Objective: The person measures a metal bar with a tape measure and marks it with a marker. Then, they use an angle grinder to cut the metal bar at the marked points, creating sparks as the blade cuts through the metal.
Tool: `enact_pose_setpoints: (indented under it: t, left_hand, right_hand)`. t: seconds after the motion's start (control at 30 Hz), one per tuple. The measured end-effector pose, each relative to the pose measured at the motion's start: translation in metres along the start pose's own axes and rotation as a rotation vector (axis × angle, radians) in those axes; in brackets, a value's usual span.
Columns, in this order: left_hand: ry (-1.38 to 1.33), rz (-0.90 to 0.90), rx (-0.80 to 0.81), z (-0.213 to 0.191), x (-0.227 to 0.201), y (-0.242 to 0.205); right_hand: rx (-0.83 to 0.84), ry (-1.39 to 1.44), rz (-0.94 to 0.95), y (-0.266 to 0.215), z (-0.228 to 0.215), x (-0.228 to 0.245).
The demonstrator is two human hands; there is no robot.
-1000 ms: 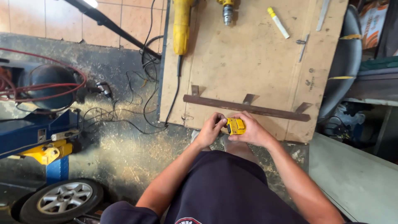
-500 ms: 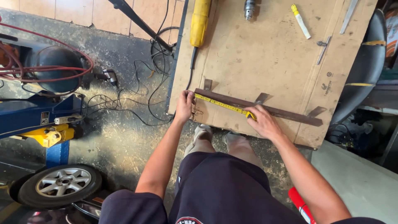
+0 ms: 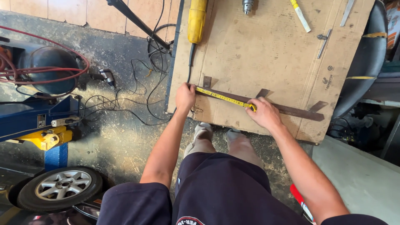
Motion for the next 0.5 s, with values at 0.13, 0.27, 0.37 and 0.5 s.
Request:
enact_pose_setpoints:
  t: [0.13,0.27,0.37,0.5]
  left_hand:
    - [0.084,0.004,0.002,0.009,0.008,0.012]
    - [0.085,-0.032,0.057,-0.007,-0.015,-0.002]
    - [0.045,-0.033,0.087,-0.004,-0.001,0.013]
    - [-0.017,-0.042,0.103,-0.014,-0.009,0.005]
  right_hand:
    - [-0.012,-0.011,0.009,0.005,-0.003,-0.004]
    - [-0.01,0.018,0.028,0.006,-0.012,0.002]
    - [0.0,0.015,0.038,0.005,-0.013,0.002]
    - [0.007,0.005,0.028,-0.009,-0.038,0.013]
Point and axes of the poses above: each hand's wrist, its own y-axis towards the middle knuckle, its own z-axis out of the palm, x = y × z, the point moved 2 cm from there along y, towards the middle knuckle, and after that the axes turned 10 degrees about -y, right-handed, at the moved point
